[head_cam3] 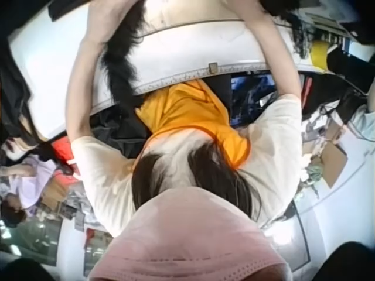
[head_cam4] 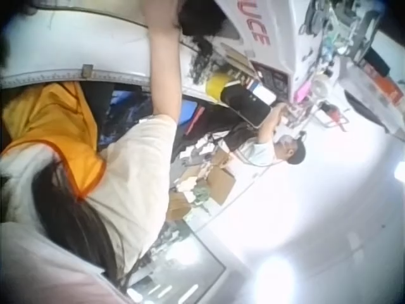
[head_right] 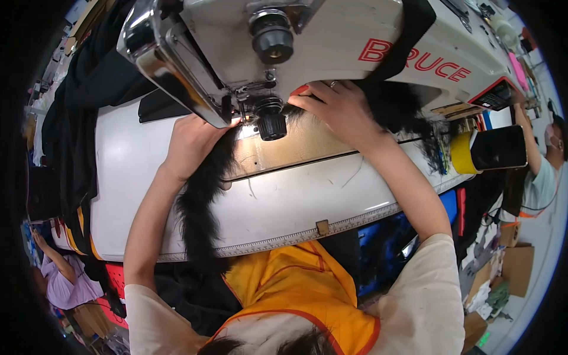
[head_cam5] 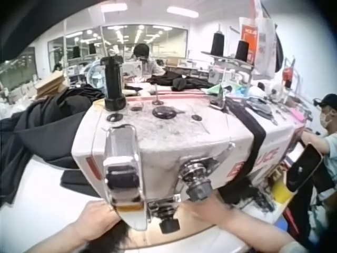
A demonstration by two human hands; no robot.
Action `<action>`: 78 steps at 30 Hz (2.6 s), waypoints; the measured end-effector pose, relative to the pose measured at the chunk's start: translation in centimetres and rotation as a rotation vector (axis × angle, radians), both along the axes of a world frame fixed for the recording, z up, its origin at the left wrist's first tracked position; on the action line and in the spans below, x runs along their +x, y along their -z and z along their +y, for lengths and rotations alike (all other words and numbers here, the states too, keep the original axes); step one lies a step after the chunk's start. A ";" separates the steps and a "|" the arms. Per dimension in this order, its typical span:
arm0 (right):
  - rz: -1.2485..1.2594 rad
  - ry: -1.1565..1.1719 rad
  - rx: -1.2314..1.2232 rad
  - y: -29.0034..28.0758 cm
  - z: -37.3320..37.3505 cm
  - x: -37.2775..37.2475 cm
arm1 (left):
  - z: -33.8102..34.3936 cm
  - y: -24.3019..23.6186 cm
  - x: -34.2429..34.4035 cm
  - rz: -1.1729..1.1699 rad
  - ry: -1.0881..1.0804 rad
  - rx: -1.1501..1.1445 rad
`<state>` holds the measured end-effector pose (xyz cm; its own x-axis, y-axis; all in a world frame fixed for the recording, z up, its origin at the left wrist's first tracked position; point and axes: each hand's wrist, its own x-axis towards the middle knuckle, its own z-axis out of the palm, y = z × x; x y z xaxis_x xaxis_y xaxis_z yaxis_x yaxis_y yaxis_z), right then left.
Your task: Sewing black furry trim onto a black fabric garment using an industrial sewing machine.
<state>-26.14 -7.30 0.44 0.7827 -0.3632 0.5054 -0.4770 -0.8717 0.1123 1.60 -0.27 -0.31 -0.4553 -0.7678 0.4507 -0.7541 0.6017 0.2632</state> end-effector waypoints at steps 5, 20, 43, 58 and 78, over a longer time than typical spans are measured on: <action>0.001 0.038 -0.004 0.0 0.1 -0.1 | 0.4 -0.3 -0.5 0.035 -0.033 -0.029; -0.086 0.013 0.010 0.5 0.3 0.7 | 0.3 0.5 -1.2 0.014 -0.105 -0.131; -0.331 -0.147 1.606 -0.3 5.8 9.4 | 3.2 -4.3 0.9 0.580 -0.123 0.601; -0.037 0.035 -0.157 0.5 6.3 5.7 | 2.8 -1.1 -1.1 -0.130 0.131 -0.244; -0.266 -0.010 0.060 2.8 1.4 5.6 | -0.1 0.1 -0.2 -0.023 0.060 -0.209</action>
